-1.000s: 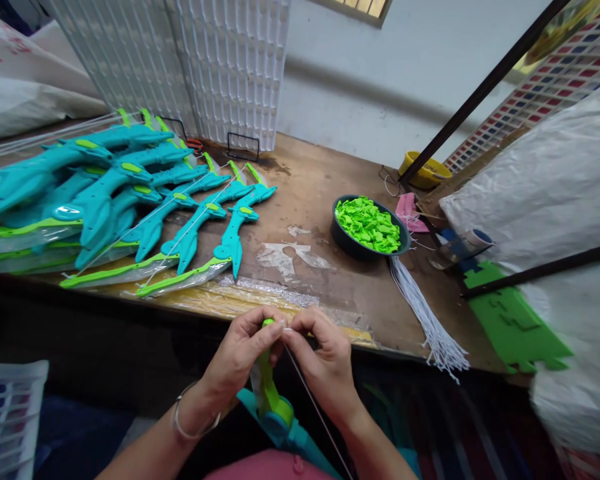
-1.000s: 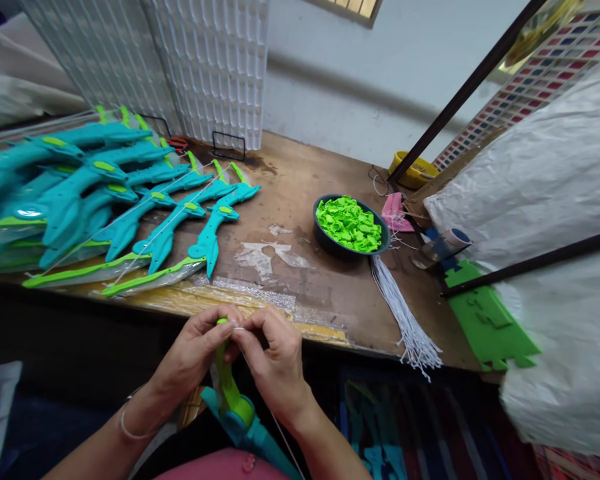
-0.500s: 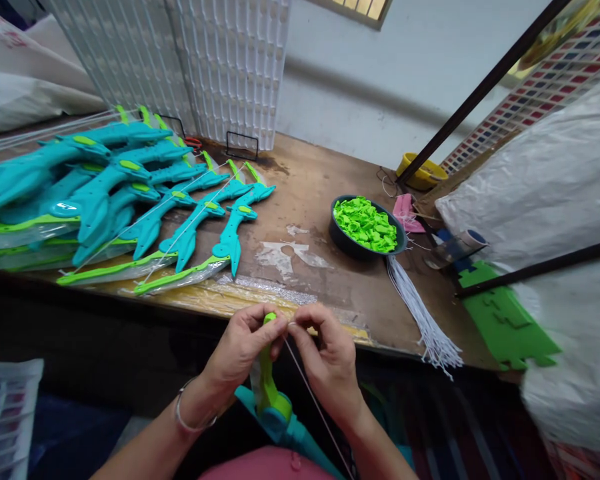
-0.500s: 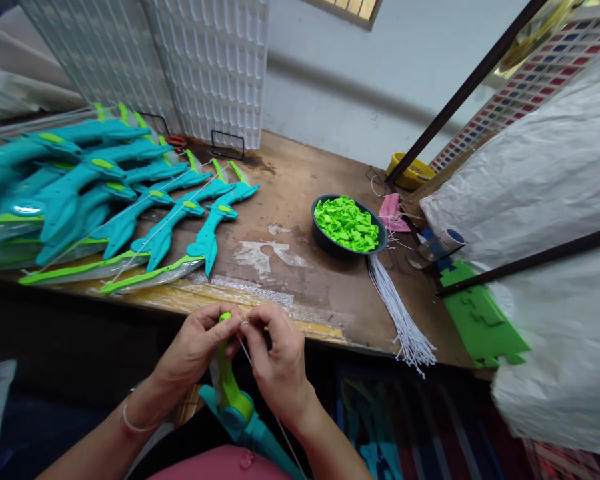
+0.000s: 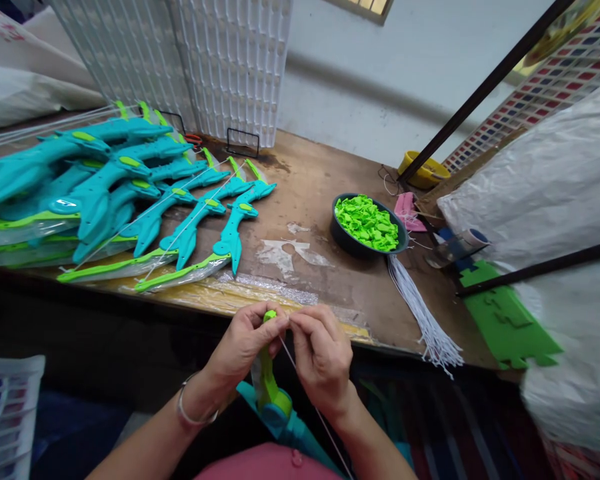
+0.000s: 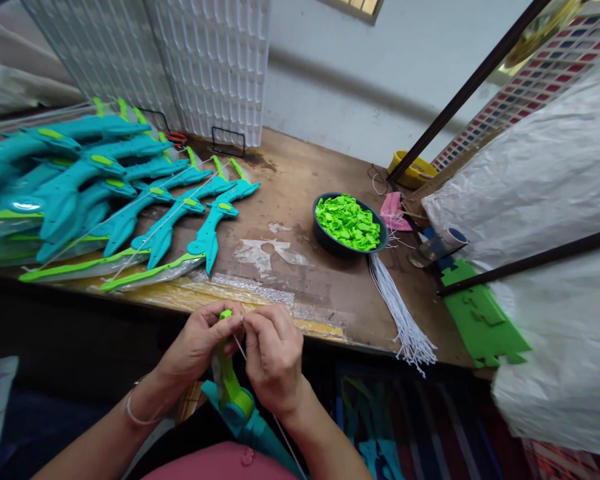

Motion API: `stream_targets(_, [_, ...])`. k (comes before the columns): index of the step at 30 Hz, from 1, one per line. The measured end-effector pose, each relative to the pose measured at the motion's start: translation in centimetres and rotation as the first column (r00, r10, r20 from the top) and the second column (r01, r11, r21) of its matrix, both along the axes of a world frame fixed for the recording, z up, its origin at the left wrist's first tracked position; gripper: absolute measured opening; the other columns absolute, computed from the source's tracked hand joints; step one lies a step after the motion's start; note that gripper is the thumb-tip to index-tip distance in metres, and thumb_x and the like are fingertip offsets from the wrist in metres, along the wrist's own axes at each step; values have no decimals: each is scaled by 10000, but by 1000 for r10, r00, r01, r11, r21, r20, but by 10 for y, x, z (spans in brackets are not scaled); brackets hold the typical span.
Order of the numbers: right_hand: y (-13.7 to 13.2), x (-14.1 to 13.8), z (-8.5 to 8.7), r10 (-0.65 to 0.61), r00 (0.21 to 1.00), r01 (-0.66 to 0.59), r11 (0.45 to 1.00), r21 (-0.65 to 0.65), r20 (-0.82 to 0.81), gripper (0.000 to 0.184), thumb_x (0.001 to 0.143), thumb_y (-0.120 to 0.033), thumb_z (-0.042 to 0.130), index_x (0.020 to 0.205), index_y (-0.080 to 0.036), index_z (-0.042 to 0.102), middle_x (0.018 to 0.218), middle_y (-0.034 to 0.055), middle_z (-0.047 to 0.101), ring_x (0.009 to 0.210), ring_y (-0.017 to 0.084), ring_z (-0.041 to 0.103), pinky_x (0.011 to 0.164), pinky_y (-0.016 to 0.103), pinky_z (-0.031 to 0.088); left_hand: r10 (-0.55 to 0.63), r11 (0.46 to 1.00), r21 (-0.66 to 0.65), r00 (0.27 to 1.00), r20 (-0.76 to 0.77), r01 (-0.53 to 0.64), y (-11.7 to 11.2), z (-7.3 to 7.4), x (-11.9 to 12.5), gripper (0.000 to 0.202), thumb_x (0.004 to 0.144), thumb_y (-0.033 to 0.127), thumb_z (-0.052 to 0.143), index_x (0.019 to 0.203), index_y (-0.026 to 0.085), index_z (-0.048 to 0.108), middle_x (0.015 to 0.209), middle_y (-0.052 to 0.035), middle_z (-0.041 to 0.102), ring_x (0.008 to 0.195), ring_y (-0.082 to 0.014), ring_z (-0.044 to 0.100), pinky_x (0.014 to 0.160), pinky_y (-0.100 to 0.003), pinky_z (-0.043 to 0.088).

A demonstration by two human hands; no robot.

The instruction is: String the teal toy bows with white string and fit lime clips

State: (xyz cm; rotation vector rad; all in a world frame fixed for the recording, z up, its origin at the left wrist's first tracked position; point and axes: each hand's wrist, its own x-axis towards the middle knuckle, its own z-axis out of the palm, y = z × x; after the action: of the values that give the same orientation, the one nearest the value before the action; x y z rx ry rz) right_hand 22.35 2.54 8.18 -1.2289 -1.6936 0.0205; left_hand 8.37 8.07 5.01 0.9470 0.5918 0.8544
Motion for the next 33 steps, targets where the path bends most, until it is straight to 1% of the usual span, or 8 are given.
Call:
stream_targets(6, [-1, 2, 3, -88, 996, 88, 996, 23, -1, 165, 945, -35, 593, 995, -178, 659, 896, 54, 670, 829, 164, 640, 740, 299, 555, -25, 999, 26, 1000, -10, 25, 1, -1, 1, 324, 912, 434, 723, 790, 145, 644, 573, 27, 541, 501, -88, 458, 514, -208, 336])
stream_targets(10, [-4, 4, 9, -95, 995, 95, 996, -2, -28, 165, 951, -31, 582, 982, -179, 648, 893, 40, 660, 832, 152, 638, 750, 280, 543, -27, 998, 57, 999, -21, 29, 1, -3, 0, 328, 927, 428, 708, 777, 146, 631, 587, 23, 542, 515, -90, 462, 529, -213, 343])
stream_targets(13, [-7, 5, 12, -49, 997, 46, 998, -51, -56, 184, 963, -52, 578, 1051, -199, 643, 958, 40, 663, 881, 154, 643, 782, 282, 545, -37, 997, 63, 999, -34, 40, 1, -2, -1, 331, 934, 431, 700, 776, 149, 628, 590, 25, 536, 519, -89, 458, 526, -212, 341])
stream_targets(17, [-7, 5, 15, 74, 993, -92, 975, -201, -95, 271, 961, -116, 633, 1213, -217, 643, 1085, 62, 654, 968, 165, 649, 798, 275, 546, -46, 998, 39, 999, -5, 46, 0, 0, 0, 338, 909, 458, 725, 796, 148, 654, 603, 25, 542, 514, -84, 448, 506, -208, 325])
stream_targets(22, [-3, 8, 21, 120, 985, -148, 955, -256, -120, 127, 971, -134, 636, 1065, -190, 699, 925, 27, 648, 854, 141, 638, 760, 250, 523, -38, 997, 66, 999, 9, 37, 0, 2, 2, 335, 913, 465, 714, 808, 151, 659, 586, 29, 533, 519, -91, 449, 514, -219, 324])
stream_targets(24, [-3, 11, 25, 131, 987, -151, 950, -272, -89, 96, 977, -138, 628, 1031, -180, 695, 889, 23, 654, 836, 142, 635, 755, 253, 516, -31, 996, 85, 999, -14, 32, -1, 2, 2, 346, 931, 462, 689, 781, 155, 631, 577, 31, 523, 519, -92, 444, 520, -224, 319])
stream_targets(27, [-5, 17, 28, 126, 992, -120, 953, -279, 7, 83, 983, -137, 611, 991, -178, 682, 877, 23, 649, 822, 143, 629, 735, 255, 501, -5, 992, 123, 999, -52, 12, -2, 4, 1, 359, 945, 465, 665, 761, 165, 590, 563, 37, 510, 521, -95, 443, 534, -230, 328])
stream_targets(33, [-13, 26, 29, 45, 983, -5, 976, -218, 179, 114, 954, -84, 577, 896, -173, 620, 831, 23, 622, 744, 137, 592, 655, 251, 462, 25, 987, 158, 995, -98, -9, -5, 4, -1, 380, 947, 480, 652, 746, 175, 549, 581, 40, 495, 512, -96, 439, 527, -238, 335])
